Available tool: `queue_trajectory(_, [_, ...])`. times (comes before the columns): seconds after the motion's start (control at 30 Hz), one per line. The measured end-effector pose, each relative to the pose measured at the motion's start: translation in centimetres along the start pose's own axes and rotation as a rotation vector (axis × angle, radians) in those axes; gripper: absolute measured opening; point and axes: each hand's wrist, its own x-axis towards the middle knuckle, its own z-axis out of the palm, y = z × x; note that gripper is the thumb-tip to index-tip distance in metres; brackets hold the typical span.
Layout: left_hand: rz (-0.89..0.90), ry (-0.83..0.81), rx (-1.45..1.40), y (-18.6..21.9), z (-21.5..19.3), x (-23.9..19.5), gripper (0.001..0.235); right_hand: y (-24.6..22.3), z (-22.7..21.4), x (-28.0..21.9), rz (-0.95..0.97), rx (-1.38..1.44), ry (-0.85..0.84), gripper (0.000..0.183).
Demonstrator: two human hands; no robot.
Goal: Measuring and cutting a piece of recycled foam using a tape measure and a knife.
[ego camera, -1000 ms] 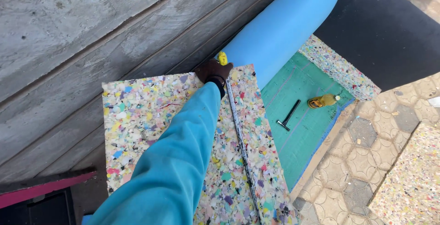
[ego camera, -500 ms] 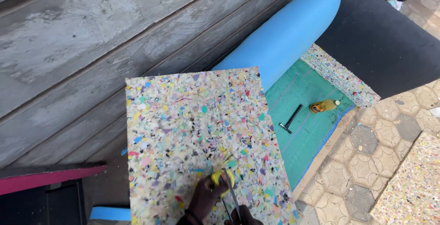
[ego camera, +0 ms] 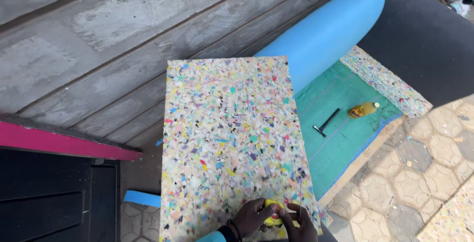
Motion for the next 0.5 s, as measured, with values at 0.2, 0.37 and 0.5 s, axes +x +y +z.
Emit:
queue_trajectory(0.2, [0.006,-0.079,0.293,-4.3,7.6,-1.1,0.064,8.9,-6.0,0.8,-0.121,0.361,-0.264,0.041])
queue_trajectory(0.37, [0.290,0.088,0.589,-7.7,8.6,-0.6,0.071,19.9,-9.8,6.7,-0.235,0.640,-0.336,0.043])
queue_trajectory(0.5, [0.525,0.399,0.686,-8.6,4.4,-1.5,0.053,23.9,-12.4,9.3,-0.053,0.044,0.078,0.057])
